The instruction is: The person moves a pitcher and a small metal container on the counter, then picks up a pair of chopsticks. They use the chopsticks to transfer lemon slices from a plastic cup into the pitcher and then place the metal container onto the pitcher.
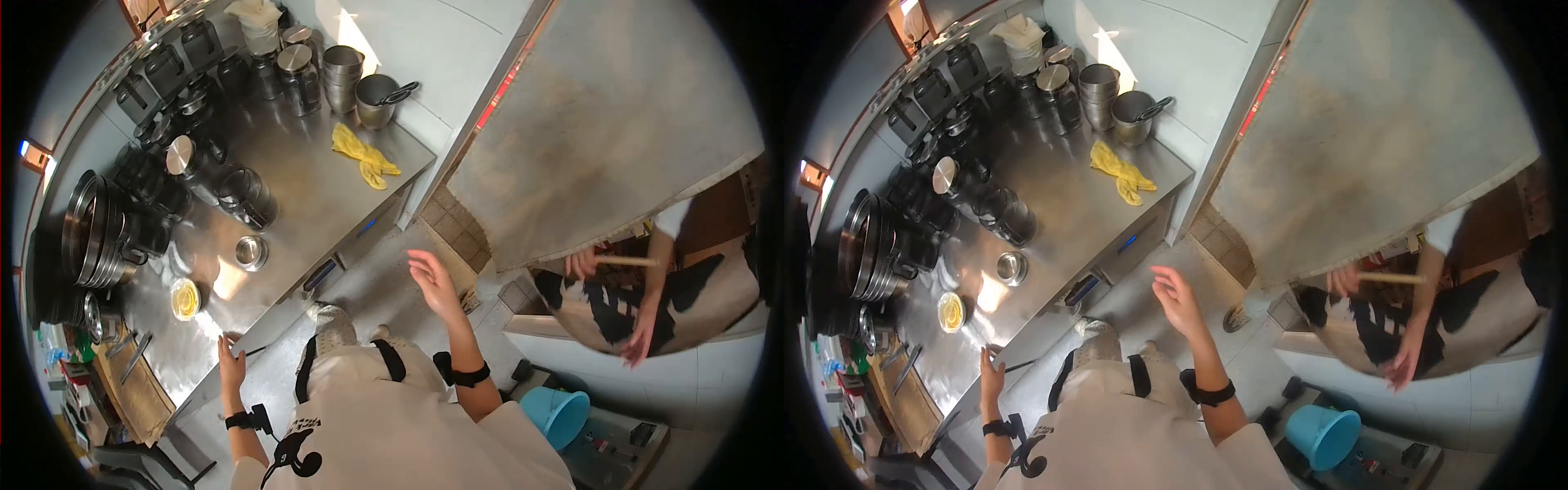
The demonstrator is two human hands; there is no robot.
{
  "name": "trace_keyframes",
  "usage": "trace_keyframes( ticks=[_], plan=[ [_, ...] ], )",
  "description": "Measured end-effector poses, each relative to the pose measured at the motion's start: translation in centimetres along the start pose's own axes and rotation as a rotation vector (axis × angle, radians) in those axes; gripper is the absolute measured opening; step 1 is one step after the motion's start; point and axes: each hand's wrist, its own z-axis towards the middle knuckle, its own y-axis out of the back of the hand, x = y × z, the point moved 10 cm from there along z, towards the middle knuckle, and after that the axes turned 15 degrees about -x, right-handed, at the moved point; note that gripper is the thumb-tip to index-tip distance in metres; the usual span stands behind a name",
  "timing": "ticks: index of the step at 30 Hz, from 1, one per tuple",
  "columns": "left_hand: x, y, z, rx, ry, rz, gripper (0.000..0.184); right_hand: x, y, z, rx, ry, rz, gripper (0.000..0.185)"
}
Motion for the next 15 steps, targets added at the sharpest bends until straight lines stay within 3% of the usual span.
trace_keyframes(
  ticks=[2, 4, 7, 12, 15],
  plan=[
    [-0.9, 0.3, 0.0, -0.024, 0.008, -0.021, 0.058, -0.9, 1.2, -0.5, -0.006, -0.008, -0.005, 0.028],
    [-1.7, -0.4, -0.3, 0.109, -0.017, -0.004, 0.055, -1.7, 2.9, -0.7, -0.07, -0.001, -0.028, 0.027],
    [-1.9, 0.8, -0.4, -0.05, -0.09, -0.046, 0.054, -2.7, 3.7, -1.3, -0.083, -0.036, -0.048, 0.028],
    [-1.4, -0.7, 0.4, -0.019, -0.015, -0.167, 0.053, -1.9, 3.0, -2.6, -0.008, -0.06, -0.009, 0.027],
    [-7.0, -0.6, 1.2, 0.008, -0.108, -0.151, 0.05, -1.5, 2.5, -3.8, 0.06, -0.089, -0.01, 0.024]
  ],
)
